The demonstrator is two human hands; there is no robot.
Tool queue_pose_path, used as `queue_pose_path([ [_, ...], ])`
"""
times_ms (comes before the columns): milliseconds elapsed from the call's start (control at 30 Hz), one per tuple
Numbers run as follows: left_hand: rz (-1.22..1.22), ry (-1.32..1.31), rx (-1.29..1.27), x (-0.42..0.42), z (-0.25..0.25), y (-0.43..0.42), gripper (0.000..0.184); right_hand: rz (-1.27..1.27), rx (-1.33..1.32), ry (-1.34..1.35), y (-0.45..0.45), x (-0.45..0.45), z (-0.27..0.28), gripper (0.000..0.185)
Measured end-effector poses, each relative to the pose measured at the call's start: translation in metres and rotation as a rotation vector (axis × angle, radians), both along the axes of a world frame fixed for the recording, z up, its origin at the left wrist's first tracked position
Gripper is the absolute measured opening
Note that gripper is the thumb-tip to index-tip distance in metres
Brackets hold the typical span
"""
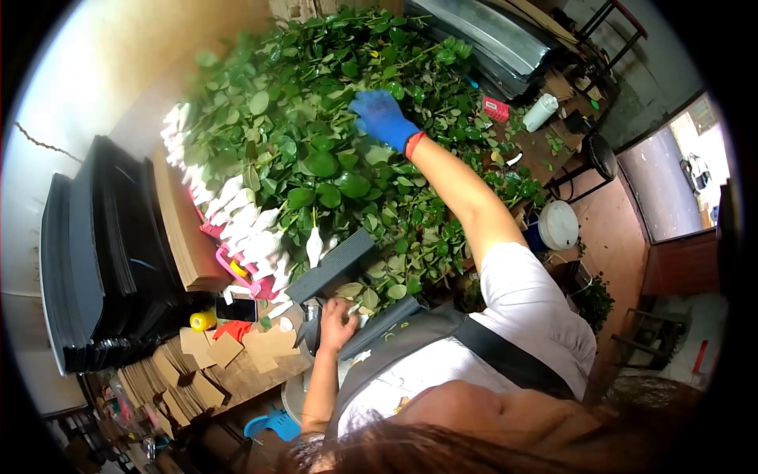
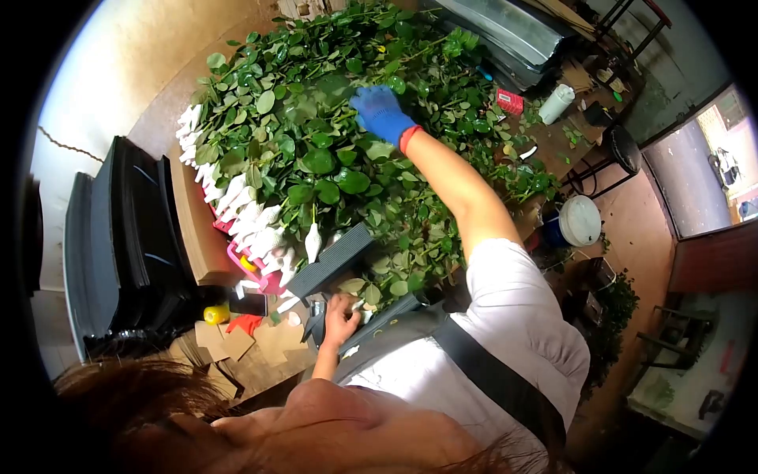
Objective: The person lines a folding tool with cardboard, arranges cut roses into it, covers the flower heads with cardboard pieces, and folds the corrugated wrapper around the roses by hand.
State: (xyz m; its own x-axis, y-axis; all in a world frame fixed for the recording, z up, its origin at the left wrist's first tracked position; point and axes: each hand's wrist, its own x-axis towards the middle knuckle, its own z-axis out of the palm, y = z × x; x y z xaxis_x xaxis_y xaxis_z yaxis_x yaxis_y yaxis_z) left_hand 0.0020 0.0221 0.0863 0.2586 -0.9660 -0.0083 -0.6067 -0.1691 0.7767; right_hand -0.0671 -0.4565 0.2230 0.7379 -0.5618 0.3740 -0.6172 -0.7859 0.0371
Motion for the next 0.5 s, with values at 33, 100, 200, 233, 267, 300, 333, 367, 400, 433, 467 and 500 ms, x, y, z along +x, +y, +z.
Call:
queue_pose_path([
  [33,0.004,0.018,0.007,0.0,-0.001,0.001,0.026,0.0,0.028,-0.003,-0.005,0.008,0.014,0.039],
  [100,0.004,0.033,0.012,0.003,-0.005,0.002,0.021,0.096,0.009,-0.212,0.013,0.011,0.062,0.028],
  [200,-0.007,0.009,-0.047,0.001,-0.004,0.001,0.014,0.402,-0.039,-0.486,0.047,0.011,0.093,0.025],
  [233,-0.006,0.002,-0.054,0.0,-0.004,-0.001,0.013,0.48,-0.012,-0.469,0.043,0.012,0.088,0.025],
  [267,-0.009,-0.009,-0.055,0.0,-0.002,-0.001,0.013,0.499,0.009,-0.469,0.052,0.006,0.09,0.025],
  [300,-0.012,0.014,-0.038,0.001,0.0,0.0,0.012,0.514,0.028,-0.478,0.066,-0.003,0.097,0.026],
  [333,-0.022,-0.004,-0.05,0.005,0.0,-0.002,0.012,0.536,0.037,-0.484,0.077,-0.013,0.108,0.027],
  [367,-0.019,-0.009,-0.065,0.004,-0.003,-0.002,0.012,0.571,-0.05,-0.483,0.094,-0.027,0.117,0.03],
  [400,-0.013,-0.012,-0.07,0.002,-0.004,0.002,0.012,0.602,-0.02,-0.402,0.102,-0.046,0.115,0.031],
  [433,-0.029,0.026,-0.097,0.003,-0.002,0.002,0.013,0.674,-0.007,-0.402,0.122,-0.067,0.125,0.033],
  [467,-0.023,0.013,-0.056,0.003,-0.003,0.003,0.016,0.72,0.101,-0.314,0.141,-0.089,0.138,0.034],
  [500,0.028,0.101,0.013,0.003,-0.002,0.003,0.018,0.778,0.301,-0.141,0.144,-0.109,0.133,0.032],
])
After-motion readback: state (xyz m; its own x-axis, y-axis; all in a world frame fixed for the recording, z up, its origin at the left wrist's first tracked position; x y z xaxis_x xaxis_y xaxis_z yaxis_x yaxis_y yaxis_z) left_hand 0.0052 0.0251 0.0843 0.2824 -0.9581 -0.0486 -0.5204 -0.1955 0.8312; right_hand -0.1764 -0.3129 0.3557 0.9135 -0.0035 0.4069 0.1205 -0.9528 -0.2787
